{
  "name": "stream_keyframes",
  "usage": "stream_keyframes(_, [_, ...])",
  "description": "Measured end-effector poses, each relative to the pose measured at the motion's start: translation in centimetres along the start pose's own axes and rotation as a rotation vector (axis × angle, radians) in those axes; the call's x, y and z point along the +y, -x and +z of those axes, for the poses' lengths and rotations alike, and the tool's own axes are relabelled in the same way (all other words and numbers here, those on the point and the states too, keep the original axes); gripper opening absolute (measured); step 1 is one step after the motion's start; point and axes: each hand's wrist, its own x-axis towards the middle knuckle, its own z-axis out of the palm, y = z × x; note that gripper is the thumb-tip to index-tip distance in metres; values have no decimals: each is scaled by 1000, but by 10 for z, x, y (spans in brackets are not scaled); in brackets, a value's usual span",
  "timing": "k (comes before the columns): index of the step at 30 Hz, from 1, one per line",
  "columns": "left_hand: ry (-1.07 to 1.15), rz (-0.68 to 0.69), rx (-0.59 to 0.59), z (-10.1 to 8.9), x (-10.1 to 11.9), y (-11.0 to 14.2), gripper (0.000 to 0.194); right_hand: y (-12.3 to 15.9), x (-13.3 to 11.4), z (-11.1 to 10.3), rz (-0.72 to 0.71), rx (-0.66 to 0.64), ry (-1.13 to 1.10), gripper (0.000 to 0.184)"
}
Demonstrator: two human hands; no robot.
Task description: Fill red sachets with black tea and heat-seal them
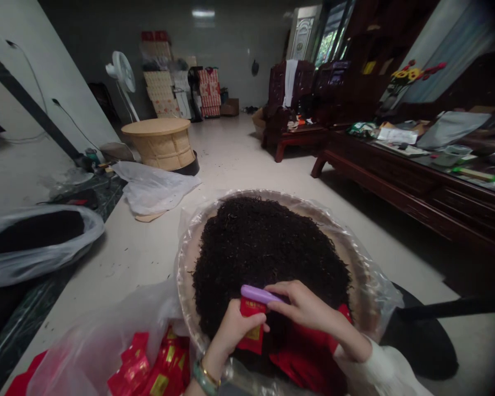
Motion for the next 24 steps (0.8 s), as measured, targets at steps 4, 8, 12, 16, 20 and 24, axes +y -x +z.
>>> stream_keyframes(4, [-11, -4, -5, 1, 0, 1, 56, -1, 2, 1, 9, -3, 3, 35])
stream_keyframes(8, [14, 7, -14, 4, 1, -1, 54, 1, 5, 1, 10, 20, 19, 34])
stream_keyframes(12, [11, 6, -5, 4, 0, -2, 53, 2, 7, 2, 20, 22, 20, 32])
stream_keyframes(16, [-24, -7, -20, 3, -3, -1, 51, 1, 8, 3, 27, 30, 18, 29])
stream_keyframes(20, [-16, -19, -26, 4, -7, 0, 46, -1, 6, 5, 20, 16, 10, 30])
stream_keyframes(24, [168, 104, 53, 5, -2, -2, 55, 0, 4, 5, 13, 3, 32, 33])
